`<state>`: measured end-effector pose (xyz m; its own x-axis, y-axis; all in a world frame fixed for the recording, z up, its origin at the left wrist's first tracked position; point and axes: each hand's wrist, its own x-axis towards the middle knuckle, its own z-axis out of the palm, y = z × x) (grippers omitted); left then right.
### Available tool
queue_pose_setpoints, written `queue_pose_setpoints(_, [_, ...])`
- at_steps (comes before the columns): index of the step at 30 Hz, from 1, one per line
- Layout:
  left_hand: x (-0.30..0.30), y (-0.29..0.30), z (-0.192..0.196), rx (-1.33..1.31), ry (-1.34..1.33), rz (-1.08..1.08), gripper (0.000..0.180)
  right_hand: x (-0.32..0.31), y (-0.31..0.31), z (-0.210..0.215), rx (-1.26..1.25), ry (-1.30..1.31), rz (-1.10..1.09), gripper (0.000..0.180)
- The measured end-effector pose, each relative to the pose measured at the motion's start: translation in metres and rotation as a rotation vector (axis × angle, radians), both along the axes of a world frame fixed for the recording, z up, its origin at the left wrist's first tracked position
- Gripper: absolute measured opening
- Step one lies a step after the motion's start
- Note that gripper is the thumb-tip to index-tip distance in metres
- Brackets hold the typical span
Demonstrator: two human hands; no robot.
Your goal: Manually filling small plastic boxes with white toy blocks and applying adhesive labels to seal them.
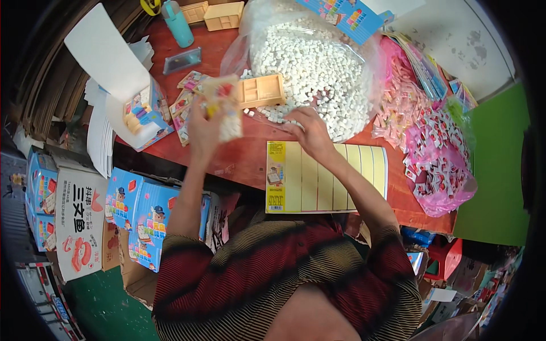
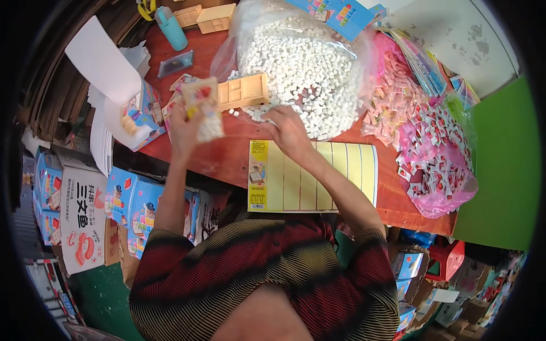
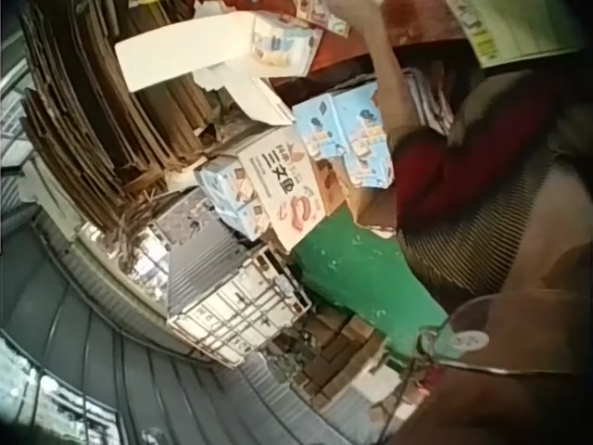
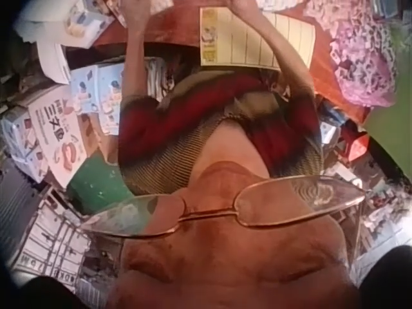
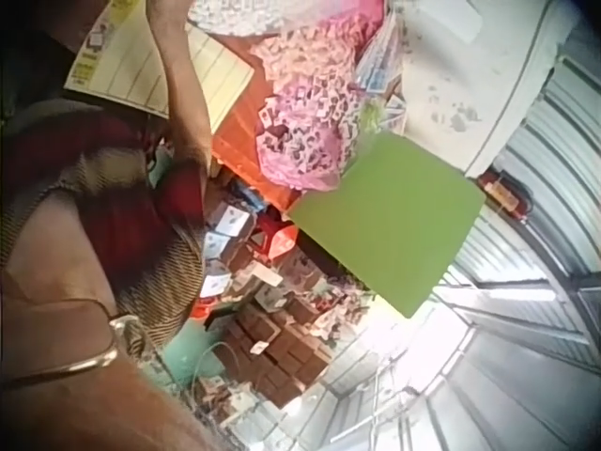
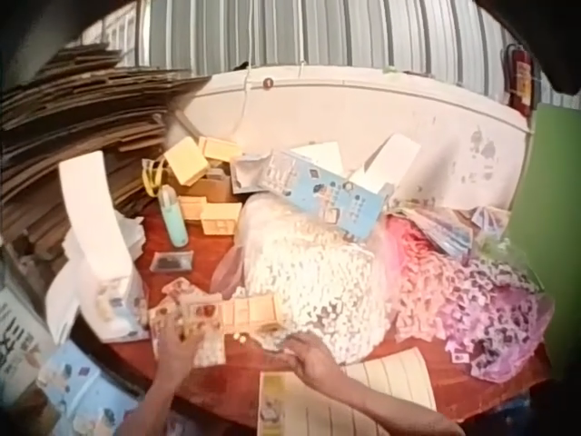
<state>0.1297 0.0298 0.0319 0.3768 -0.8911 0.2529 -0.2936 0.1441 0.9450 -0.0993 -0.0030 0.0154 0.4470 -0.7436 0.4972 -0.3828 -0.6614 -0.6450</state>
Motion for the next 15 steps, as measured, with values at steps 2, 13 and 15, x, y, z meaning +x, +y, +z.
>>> queue_pose_setpoints(2, [0.033,-0.022,0.004,-0.013,-0.029,0.237,0.041,0.024,-0.027,0.007,-0.237,0.183,-0.053,0.018])
queue_pose_setpoints(13, [0.063,-0.045,-0.014,0.498,-0.802,0.632,0.022,0.055,-0.082,-0.039,-0.528,0.430,0.002,0.009])
queue_pose_setpoints(15, [0.027,-0.032,-0.016,-0.021,-0.988,0.624,0.025,0.053,-0.074,-0.025,-0.506,0.463,0.047,0.005])
